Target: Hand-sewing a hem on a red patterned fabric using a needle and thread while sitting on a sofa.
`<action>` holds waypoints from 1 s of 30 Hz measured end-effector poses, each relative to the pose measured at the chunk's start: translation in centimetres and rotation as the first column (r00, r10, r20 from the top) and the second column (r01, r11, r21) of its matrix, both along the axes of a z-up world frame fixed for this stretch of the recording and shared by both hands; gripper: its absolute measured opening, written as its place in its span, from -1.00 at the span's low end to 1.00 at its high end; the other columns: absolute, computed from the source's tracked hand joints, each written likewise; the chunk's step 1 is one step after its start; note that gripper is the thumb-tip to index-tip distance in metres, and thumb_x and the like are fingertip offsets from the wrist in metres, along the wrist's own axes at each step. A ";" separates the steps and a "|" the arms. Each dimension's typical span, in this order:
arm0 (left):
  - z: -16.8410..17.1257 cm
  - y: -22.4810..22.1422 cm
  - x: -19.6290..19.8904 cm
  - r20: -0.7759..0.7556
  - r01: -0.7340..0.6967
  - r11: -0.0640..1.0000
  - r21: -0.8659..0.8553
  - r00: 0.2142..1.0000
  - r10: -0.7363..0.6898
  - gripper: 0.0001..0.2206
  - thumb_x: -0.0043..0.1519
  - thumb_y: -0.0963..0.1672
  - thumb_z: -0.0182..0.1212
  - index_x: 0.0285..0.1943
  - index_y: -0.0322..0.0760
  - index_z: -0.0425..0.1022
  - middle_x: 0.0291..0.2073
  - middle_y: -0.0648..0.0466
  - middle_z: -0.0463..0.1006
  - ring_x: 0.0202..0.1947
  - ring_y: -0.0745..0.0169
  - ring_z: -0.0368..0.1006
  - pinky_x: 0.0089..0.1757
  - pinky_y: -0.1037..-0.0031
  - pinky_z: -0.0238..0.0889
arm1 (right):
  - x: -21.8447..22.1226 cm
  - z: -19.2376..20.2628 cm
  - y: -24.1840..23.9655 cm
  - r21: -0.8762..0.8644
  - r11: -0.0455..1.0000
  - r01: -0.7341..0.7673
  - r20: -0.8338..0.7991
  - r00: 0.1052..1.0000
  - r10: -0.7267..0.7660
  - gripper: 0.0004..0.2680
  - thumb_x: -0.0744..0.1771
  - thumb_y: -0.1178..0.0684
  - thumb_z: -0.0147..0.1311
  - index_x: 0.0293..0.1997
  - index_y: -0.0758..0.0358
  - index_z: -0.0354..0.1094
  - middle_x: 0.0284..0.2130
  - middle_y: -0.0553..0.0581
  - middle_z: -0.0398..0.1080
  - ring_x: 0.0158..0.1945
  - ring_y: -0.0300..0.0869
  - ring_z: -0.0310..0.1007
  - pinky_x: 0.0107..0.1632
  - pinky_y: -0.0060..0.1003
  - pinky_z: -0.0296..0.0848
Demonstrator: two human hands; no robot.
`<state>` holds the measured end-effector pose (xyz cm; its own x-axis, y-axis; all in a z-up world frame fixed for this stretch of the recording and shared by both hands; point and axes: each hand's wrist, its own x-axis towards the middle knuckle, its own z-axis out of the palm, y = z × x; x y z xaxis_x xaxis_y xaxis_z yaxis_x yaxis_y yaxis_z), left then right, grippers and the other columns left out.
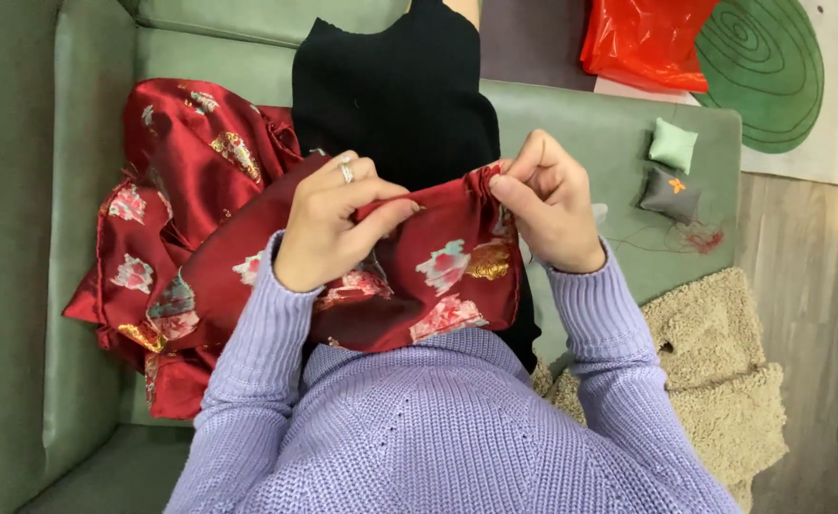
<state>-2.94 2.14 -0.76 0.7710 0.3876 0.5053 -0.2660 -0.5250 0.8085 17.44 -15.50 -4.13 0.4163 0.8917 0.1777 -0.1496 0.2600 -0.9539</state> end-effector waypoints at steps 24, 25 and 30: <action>-1.5 -0.6 1.1 0.002 0.108 0.989 -0.098 0.994 -0.109 -0.95 0.29 -0.22 0.35 -0.21 -0.37 0.63 -0.55 0.01 0.30 -0.50 0.03 0.30 -0.31 0.33 0.28 | -2.2 -0.1 -0.5 -0.045 0.993 0.107 0.094 0.990 -0.103 -0.87 0.39 0.34 0.06 -0.26 0.37 0.16 -0.30 0.29 0.47 -0.16 -0.14 0.46 -0.11 -0.32 0.42; -1.8 -0.7 1.2 0.002 0.109 0.989 -0.098 0.994 -0.109 -0.95 0.29 -0.22 0.35 -0.21 -0.37 0.63 -0.55 0.01 0.30 -0.50 0.03 0.30 -0.31 0.33 0.28 | -2.4 0.2 -0.4 -0.046 0.993 0.108 0.094 0.990 -0.103 -0.87 0.39 0.34 0.06 -0.26 0.37 0.16 -0.30 0.29 0.47 -0.16 -0.14 0.46 -0.11 -0.32 0.42; -3.0 -1.1 1.8 -0.014 0.160 0.957 -0.243 0.986 -0.169 -0.95 0.31 -0.21 0.31 -0.19 -0.37 0.63 -0.52 0.06 0.32 -0.46 0.20 0.29 -0.29 0.41 0.23 | -2.3 -0.5 -0.1 -0.058 0.996 0.068 -0.031 0.997 -0.070 -0.88 0.38 0.34 0.09 -0.28 0.36 0.21 -0.46 0.18 0.39 -0.36 -0.29 0.32 -0.31 -0.44 0.27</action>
<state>-1.13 1.06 -3.78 0.8493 0.3605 0.3857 -0.3028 -0.2659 0.9152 15.14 -15.61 -4.65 0.4817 0.8691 0.1127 -0.1646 0.2161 -0.9624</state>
